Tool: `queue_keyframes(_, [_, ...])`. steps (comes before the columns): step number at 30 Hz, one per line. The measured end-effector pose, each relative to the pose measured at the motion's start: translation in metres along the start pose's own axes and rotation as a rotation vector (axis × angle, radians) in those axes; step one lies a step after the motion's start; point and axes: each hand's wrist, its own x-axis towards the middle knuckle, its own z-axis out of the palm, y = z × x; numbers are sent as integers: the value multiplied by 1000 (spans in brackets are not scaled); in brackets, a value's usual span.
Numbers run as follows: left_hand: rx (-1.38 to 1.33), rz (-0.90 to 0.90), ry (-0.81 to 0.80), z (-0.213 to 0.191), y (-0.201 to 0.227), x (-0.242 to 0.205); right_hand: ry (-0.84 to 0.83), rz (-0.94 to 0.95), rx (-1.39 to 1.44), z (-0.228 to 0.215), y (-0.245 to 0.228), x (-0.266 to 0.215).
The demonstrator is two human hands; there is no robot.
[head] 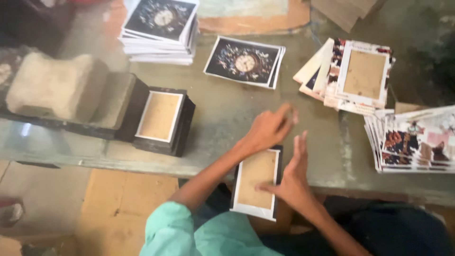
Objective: The person assembles small rectangular cards by placing a printed image onto a cardboard backing and pressing the edges to adhere them. The person handles the cards one at a time, stacking the finished units on the table.
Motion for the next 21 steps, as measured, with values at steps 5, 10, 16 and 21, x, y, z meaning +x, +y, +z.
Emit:
queue_keyframes(5, [274, 96, -270, -44, 3, -36, -124, 111, -284, -5, -2, 11])
queue_keyframes(10, [-168, 90, 212, -80, 6, -64, 328, 94, -118, -29, 9, 21])
queue_keyframes(16, [-774, 13, -170, -68, -14, -92, 214, 681, 968, -42, 43, 32])
queue_keyframes(21, [-1010, -67, 87, -6, -44, -81, -102, 669, 863, -17, 53, 19])
